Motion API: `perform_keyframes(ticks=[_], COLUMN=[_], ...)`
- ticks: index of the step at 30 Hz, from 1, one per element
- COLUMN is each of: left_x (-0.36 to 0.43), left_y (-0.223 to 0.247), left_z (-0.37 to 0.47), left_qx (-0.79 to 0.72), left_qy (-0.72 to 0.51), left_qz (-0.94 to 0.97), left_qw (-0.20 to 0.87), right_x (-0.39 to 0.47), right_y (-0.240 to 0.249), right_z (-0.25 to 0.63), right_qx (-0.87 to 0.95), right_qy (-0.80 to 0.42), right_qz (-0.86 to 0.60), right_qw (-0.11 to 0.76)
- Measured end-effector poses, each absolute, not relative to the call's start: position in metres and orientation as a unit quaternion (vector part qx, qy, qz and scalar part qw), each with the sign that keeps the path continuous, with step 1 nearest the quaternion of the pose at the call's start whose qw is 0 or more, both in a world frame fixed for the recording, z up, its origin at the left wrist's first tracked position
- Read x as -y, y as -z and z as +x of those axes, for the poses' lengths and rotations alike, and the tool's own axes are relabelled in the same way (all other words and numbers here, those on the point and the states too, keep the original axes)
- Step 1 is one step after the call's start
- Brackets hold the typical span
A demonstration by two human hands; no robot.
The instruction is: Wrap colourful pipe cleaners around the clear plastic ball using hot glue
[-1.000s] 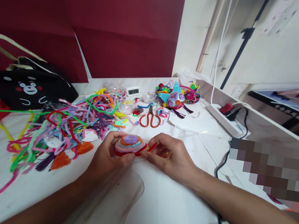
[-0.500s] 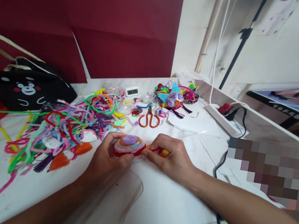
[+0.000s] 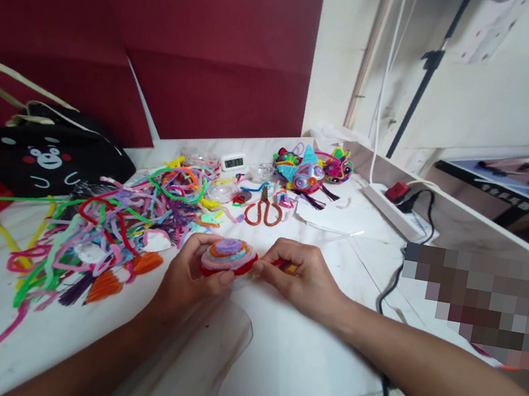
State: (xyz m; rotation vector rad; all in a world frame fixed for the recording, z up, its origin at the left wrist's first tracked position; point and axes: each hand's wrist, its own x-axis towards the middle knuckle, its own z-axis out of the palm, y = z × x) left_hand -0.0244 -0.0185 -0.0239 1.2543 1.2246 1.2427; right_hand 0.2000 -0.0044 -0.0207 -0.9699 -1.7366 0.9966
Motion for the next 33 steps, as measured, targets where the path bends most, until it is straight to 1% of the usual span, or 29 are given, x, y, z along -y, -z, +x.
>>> perform_keyframes(ticks=[9,19,26,33], left_x=[0.019,0.0178,0.0217,0.0212], left_y=[0.0245,0.0267,0.0238,0.0242], left_z=[-0.0253,-0.0281,-0.0264,-0.0263], left_qx=[-0.476,-0.471,-0.454,-0.442], left_qy=[-0.522,-0.52,-0.526,-0.525], left_qz=[0.497,0.506,0.513,0.508], left_qw=[0.504,0.501,0.504,0.52], right_x=[0.0027,0.0031,0.0018,0.0022], right_y=[0.02,0.0156,0.0161,0.0108], right_z=[0.2019,0.2023,0.2021,0.2012], right_qx=[0.686,0.68,0.621,0.589], right_qy=[-0.434,-0.436,-0.52,-0.566], right_qz=[-0.393,-0.39,-0.411,-0.403], right_qw=[0.432,0.442,0.418,0.412])
